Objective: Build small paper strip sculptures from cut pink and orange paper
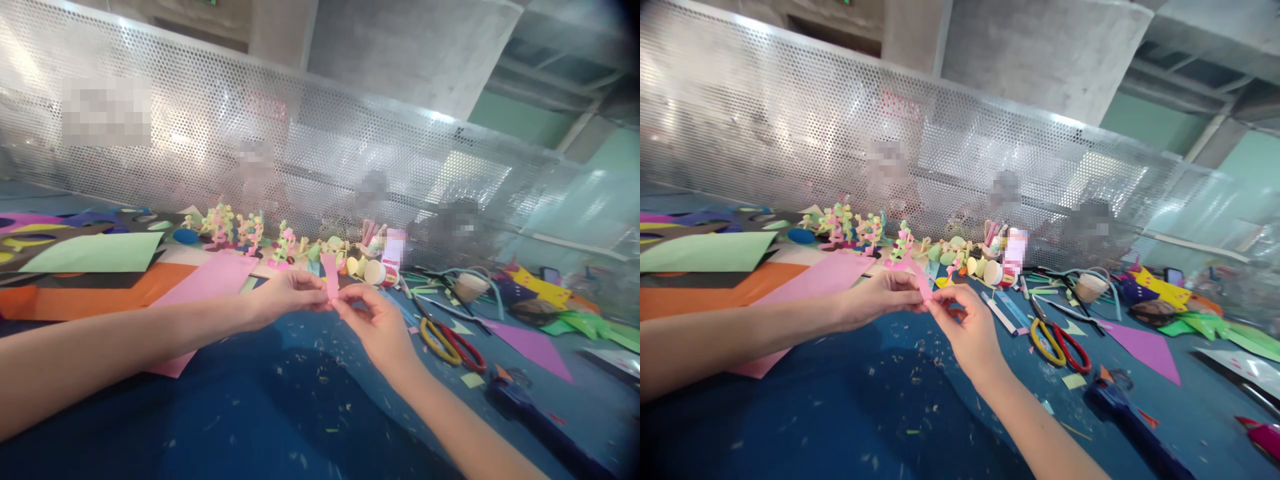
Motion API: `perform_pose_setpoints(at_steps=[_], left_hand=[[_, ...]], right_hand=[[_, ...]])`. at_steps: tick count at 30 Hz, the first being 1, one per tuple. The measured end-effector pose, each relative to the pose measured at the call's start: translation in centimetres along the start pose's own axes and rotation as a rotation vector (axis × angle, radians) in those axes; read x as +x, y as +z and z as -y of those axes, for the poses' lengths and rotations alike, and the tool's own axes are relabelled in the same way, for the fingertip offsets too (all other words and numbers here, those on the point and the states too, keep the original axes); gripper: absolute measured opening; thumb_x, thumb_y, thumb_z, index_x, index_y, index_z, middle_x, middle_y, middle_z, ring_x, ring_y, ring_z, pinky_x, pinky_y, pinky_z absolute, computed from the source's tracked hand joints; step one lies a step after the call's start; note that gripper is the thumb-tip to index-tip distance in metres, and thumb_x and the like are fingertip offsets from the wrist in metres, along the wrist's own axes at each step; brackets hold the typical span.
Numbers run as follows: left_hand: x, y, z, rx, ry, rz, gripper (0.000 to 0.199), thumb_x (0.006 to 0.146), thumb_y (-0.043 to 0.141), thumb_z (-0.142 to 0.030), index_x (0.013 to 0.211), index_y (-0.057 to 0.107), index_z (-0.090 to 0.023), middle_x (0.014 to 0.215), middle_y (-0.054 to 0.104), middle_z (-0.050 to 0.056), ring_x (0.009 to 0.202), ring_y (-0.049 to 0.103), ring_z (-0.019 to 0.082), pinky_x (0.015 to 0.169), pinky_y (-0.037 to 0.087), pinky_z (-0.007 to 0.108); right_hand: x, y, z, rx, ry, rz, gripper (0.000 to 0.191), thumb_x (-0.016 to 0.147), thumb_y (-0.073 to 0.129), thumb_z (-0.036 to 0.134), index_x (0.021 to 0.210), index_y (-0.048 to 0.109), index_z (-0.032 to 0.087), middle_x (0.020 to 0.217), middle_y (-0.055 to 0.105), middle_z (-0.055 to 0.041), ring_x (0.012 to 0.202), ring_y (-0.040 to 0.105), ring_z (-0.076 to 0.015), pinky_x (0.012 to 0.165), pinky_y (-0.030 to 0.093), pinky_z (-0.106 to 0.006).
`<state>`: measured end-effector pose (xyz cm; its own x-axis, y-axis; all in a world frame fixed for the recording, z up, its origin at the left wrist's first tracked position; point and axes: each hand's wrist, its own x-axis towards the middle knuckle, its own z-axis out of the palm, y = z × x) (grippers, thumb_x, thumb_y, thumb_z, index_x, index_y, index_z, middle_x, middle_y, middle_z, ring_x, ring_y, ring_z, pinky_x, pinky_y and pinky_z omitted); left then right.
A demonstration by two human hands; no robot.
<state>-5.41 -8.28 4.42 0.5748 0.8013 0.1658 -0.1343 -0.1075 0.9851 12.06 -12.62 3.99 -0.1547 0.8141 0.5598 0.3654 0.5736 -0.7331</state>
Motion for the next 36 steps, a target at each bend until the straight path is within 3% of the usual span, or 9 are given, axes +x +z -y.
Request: perform_pose_setpoints(at_steps=[8, 14, 18, 22, 28, 36], left_hand=[[0.1, -0.2, 0.3, 0.048, 0.024, 0.009, 0.017, 0.07, 0.068, -0.03, 0.078, 0.066, -0.015, 0.075, 0.066, 0.001, 0.07, 0.059, 0.009, 0.069, 0.045, 0.022], [-0.1, 0.2, 0.3, -0.049, -0.001, -0.026, 0.018, 0.066, 0.071, -0.027, 0.076, 0.064, -0.014, 0.073, 0.067, 0.001, 0.071, 0.061, 0.011, 0.077, 0.046, 0.027], [-0.2, 0.1, 0.1, -0.067, 0.004, -0.016, 0.017, 0.067, 0.071, -0.027, 0.075, 0.065, -0.014, 0.072, 0.067, 0.0, 0.07, 0.061, 0.01, 0.076, 0.046, 0.026], [-0.3, 0.1, -0.1, -0.063, 0.023, 0.045, 0.018, 0.075, 0.064, -0.031, 0.08, 0.067, -0.013, 0.076, 0.067, 0.003, 0.074, 0.06, 0.011, 0.076, 0.045, 0.026], [-0.3, 0.5, 0.5, -0.067, 0.052, 0.035, 0.018, 0.068, 0.07, -0.019, 0.085, 0.067, -0.015, 0.083, 0.066, 0.002, 0.078, 0.058, 0.01, 0.076, 0.043, 0.023], [-0.4, 0.3, 1.0, 0.186, 0.082, -0.046, 0.02, 0.071, 0.066, -0.03, 0.084, 0.068, -0.015, 0.086, 0.068, 0.003, 0.084, 0.06, 0.015, 0.083, 0.042, 0.028]], right_hand=[[0.0, 0.1, 0.1, -0.002, 0.018, -0.002, 0.008, 0.078, 0.059, 0.029, 0.08, 0.06, 0.022, 0.083, 0.06, -0.0029, 0.075, 0.059, -0.0163, 0.068, 0.05, -0.029], [0.0, 0.3, 0.3, 0.077, 0.04, -0.014, 0.008, 0.077, 0.06, 0.028, 0.081, 0.056, 0.022, 0.078, 0.057, -0.0006, 0.073, 0.058, -0.0147, 0.064, 0.049, -0.026], [0.1, 0.4, 0.2, 0.208, 0.118, -0.031, 0.022, 0.073, 0.064, 0.029, 0.09, 0.051, 0.024, 0.073, 0.055, 0.0024, 0.066, 0.055, -0.0136, 0.06, 0.048, -0.026], [0.3, 0.3, 0.1, 0.272, 0.225, 0.06, 0.017, 0.076, 0.061, 0.034, 0.085, 0.055, 0.021, 0.076, 0.059, 0.0001, 0.065, 0.054, -0.0124, 0.062, 0.046, -0.025], [0.1, 0.6, 0.1, 0.441, 0.321, 0.038, 0.017, 0.075, 0.062, 0.036, 0.078, 0.055, 0.021, 0.072, 0.048, 0.0036, 0.063, 0.046, -0.0093, 0.055, 0.043, -0.02], [-0.1, 0.6, -0.7, 0.413, 0.366, 0.103, 0.021, 0.075, 0.061, 0.04, 0.081, 0.058, 0.02, 0.08, 0.054, -0.0002, 0.074, 0.05, -0.0134, 0.061, 0.045, -0.023]])
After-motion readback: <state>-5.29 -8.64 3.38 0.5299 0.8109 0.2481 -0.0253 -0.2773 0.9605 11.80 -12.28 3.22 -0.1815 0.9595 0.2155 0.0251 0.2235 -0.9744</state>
